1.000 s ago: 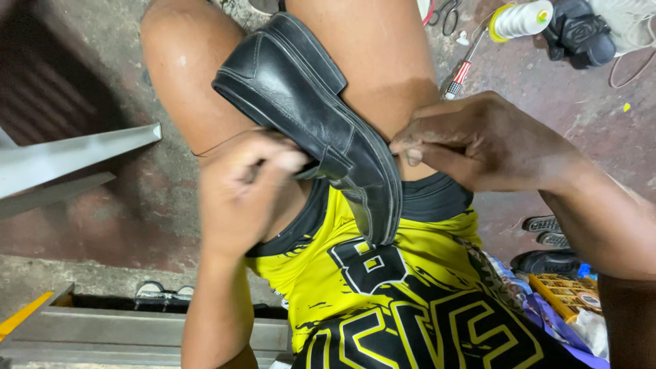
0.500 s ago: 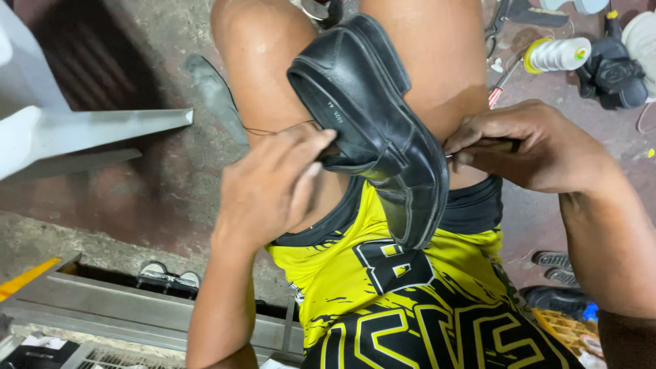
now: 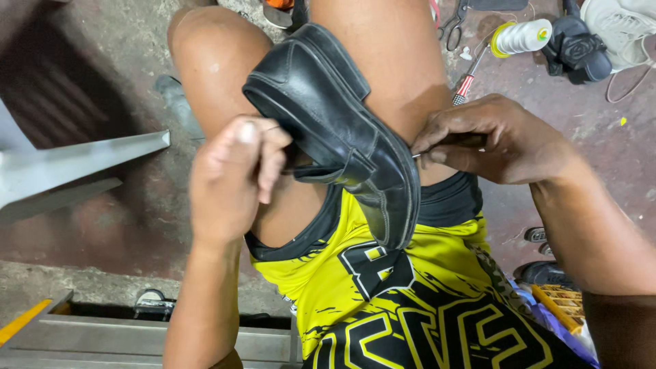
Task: The person stitches the sole of a black loafer using a needle and thread, pulling the thread through the material by hand.
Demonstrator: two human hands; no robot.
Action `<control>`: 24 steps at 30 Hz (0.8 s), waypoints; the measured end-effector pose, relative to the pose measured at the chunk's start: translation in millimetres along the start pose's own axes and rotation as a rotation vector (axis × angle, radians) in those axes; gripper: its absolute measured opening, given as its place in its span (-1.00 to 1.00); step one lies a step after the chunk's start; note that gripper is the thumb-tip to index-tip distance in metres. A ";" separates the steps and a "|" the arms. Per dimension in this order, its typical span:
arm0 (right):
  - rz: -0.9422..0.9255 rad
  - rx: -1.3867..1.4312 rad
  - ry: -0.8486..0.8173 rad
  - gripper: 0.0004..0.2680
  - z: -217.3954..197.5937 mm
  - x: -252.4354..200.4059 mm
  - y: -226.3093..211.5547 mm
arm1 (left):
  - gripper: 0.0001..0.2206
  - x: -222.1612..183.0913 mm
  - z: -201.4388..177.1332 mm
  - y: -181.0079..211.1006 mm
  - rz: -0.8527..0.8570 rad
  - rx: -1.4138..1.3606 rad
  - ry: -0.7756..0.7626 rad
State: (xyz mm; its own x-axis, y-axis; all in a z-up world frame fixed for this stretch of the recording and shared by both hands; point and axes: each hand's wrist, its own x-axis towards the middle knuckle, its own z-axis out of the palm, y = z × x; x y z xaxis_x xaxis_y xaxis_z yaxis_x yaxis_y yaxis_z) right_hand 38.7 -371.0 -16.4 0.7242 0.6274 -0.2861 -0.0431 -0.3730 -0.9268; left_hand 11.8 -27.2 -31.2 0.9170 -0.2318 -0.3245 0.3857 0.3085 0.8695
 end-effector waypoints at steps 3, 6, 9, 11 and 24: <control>0.053 0.010 0.041 -0.88 4.9 -2.7 -7.8 | -0.82 9.4 21.5 11.1 -0.105 0.487 -0.052; 0.104 -0.034 0.067 -0.89 10.1 -6.3 -17.0 | -0.90 19.6 30.7 18.9 -0.047 0.738 -0.188; 0.024 -0.110 0.098 -0.91 14.5 -8.5 -24.3 | -0.92 29.7 31.4 21.5 -0.173 0.677 -0.289; 0.063 -0.118 0.127 -0.92 18.4 -10.1 -27.8 | -0.90 35.6 33.1 20.2 -0.276 0.664 -0.326; -0.069 -0.414 0.251 -0.87 28.4 -25.0 -37.9 | -0.79 39.7 36.4 -8.2 -0.086 0.793 -0.444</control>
State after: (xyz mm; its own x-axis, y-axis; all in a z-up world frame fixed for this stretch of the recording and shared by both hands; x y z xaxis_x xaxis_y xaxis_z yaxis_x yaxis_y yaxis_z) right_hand 2.7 -353.1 19.0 0.8613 0.4954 -0.1126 0.2517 -0.6086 -0.7525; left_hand 41.4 -72.5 -37.6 0.7016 -0.6089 -0.3700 0.1176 -0.4132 0.9030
